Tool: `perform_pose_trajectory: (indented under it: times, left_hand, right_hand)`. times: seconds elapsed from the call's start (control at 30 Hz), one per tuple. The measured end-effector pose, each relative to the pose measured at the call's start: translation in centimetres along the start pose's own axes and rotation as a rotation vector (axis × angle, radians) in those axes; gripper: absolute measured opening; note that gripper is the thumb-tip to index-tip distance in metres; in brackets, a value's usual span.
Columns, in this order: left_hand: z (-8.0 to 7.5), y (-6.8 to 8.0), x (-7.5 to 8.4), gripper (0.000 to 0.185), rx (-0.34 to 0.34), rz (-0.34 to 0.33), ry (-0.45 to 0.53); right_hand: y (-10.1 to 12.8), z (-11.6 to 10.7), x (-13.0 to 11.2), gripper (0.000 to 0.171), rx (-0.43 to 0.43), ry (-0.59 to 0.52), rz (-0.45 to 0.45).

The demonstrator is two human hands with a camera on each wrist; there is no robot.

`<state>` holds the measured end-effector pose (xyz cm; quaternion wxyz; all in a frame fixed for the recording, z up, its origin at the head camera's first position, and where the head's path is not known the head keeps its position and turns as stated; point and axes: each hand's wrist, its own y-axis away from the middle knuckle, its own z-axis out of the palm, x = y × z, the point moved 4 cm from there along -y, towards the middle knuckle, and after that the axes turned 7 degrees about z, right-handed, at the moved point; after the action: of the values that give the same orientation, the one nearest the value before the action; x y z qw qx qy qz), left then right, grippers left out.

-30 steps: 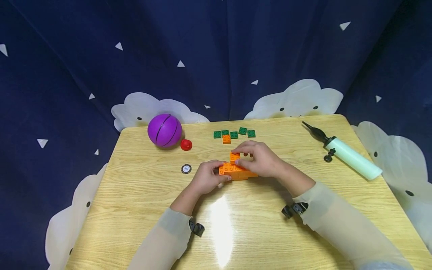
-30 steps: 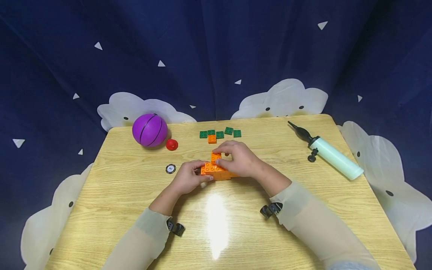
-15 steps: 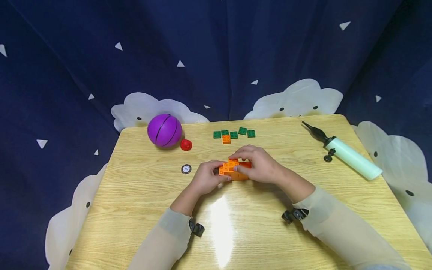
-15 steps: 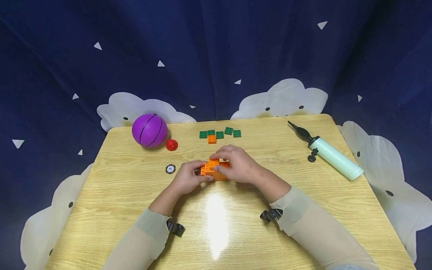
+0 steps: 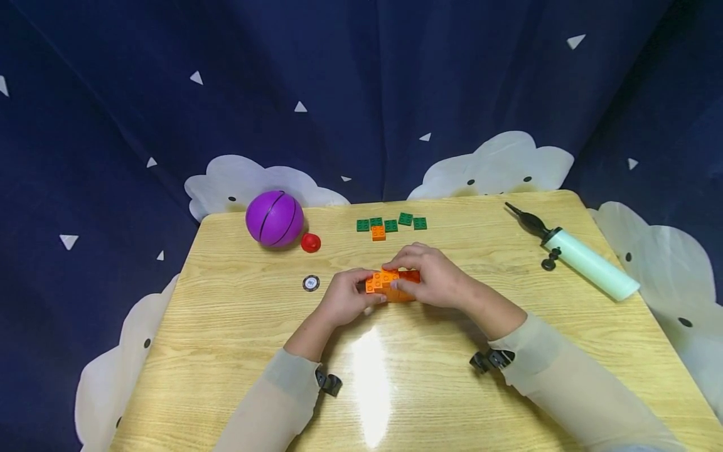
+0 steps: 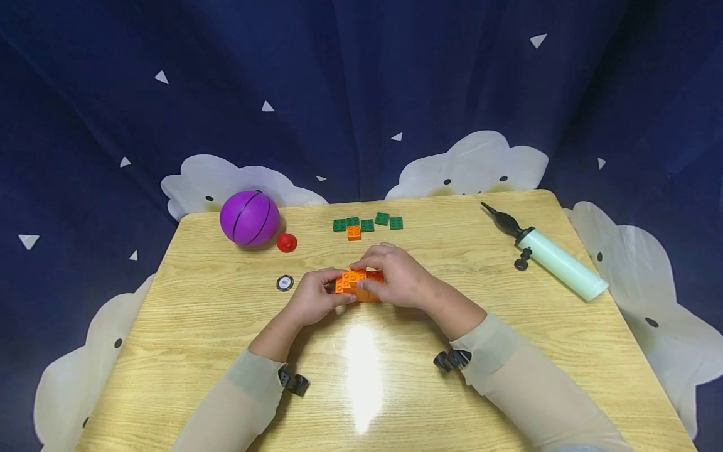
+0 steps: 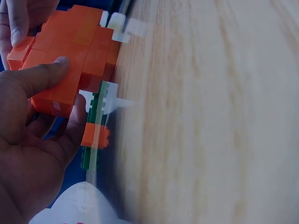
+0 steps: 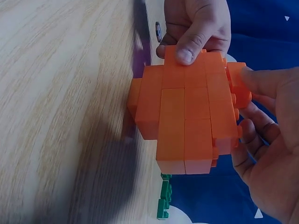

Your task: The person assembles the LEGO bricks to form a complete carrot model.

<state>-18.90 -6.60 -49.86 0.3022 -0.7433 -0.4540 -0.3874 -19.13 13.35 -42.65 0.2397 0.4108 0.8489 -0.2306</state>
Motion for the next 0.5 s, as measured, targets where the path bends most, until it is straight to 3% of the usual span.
perform_pose_trajectory:
  times: [0.5]
  left_hand:
    - [-0.11, -0.04, -0.08, 0.043, -0.006, -0.007, -0.002]
  right_hand:
    - [0.01, 0.51, 0.23, 0.030, 0.009, 0.033, -0.022]
